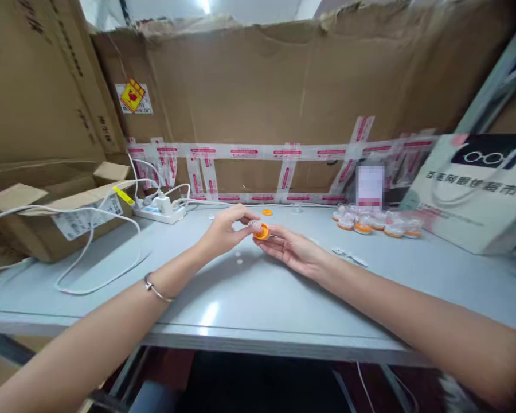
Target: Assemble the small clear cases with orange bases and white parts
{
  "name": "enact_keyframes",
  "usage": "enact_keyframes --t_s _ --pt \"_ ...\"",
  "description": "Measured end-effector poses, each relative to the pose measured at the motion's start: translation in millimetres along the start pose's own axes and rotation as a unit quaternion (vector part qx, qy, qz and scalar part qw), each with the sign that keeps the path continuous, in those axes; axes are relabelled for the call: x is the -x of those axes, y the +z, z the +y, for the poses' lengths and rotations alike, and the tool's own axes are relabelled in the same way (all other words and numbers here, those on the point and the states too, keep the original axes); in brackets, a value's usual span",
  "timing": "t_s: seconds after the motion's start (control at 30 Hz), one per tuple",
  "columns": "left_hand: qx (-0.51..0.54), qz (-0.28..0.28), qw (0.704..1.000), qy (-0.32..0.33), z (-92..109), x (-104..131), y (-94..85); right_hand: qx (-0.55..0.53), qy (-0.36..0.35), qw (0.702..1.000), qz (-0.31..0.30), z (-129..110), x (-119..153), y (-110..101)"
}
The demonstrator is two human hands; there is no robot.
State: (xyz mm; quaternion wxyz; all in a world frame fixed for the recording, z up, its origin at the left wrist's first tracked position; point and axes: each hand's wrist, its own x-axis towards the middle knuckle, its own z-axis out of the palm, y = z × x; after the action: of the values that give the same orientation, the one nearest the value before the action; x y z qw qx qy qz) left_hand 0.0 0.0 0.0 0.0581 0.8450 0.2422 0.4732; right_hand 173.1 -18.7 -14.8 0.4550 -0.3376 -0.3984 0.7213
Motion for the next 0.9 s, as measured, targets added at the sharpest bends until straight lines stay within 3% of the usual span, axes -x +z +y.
enact_keyframes --t_s 0.37,0.57,0.9 --pt "-0.019 -0.010 0.999 0.029 2.7 0.3 -3.9 0.008 -0.014 1.000 -0.006 -2.3 2.5 0.7" --pt "-0.035 -0.045 0.997 0.050 4.4 2.3 -2.3 -0.039 -0.004 0.999 0.004 0.2 2.4 0.5" --pt "-0.045 -0.060 0.997 0.029 7.1 5.1 0.8 -0.032 0.015 0.999 0.006 2.2 2.0 -0.3"
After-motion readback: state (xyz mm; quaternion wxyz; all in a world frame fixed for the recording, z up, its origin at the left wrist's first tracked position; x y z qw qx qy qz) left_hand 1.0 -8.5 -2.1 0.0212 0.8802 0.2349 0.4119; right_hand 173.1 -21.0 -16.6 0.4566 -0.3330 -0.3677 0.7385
